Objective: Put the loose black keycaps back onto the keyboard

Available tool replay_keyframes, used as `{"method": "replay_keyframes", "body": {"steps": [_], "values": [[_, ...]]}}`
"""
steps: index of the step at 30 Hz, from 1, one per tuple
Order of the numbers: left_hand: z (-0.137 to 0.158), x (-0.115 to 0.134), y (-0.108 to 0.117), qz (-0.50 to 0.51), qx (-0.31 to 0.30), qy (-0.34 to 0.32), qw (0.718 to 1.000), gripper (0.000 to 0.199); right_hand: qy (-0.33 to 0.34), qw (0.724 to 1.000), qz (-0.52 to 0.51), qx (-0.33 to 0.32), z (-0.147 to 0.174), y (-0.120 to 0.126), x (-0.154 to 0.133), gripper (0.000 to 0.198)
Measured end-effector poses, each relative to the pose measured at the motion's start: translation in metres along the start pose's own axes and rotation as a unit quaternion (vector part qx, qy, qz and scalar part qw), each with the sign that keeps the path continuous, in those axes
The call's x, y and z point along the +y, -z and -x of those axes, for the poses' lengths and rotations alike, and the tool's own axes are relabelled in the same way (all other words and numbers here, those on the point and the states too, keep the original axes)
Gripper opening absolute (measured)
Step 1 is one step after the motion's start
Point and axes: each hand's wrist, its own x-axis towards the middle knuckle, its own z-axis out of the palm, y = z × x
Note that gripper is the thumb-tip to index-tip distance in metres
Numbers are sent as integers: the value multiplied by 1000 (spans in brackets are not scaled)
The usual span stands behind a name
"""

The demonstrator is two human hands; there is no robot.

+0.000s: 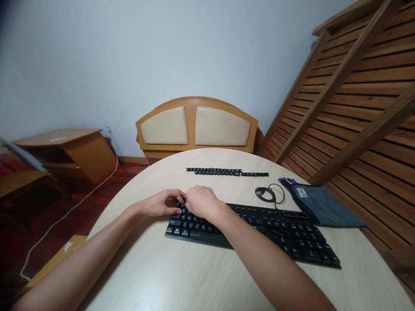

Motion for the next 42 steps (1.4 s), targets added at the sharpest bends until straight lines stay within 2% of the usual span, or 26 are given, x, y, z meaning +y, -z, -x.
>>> {"method": "replay_keyframes", "body": {"steps": [12, 20, 25, 27, 31, 33, 37, 42], "values": [[-1, 6, 0, -6, -6, 9, 1000, 22, -17, 1000, -13, -10, -1, 2, 0, 20], [0, 5, 1, -25, -7, 25, 999, 22, 3, 995, -91, -46, -8, -1, 16, 16], [0, 5, 0, -21, -4, 26, 999, 22, 7, 999, -34, -21, -4, -2, 10, 16], [0, 6, 1, -26, -7, 29, 999, 22, 30, 999, -32, -16, -3, -2, 13, 18], [0, 9, 1, -44, -4, 50, 998, 29, 103, 989, -104, -20, -8, -2, 36, 23], [0, 11, 1, -52, -7, 55, 997, 33, 84, 991, -106, 3, -14, -4, 50, 25], [-1, 15, 4, -72, -21, 19, 997, 31, -14, 999, -3, 42, -32, -13, 69, 26], [-2, 20, 2, -110, -16, -11, 994, 29, -36, 993, 58, 95, -60, -24, 73, 35]]}}
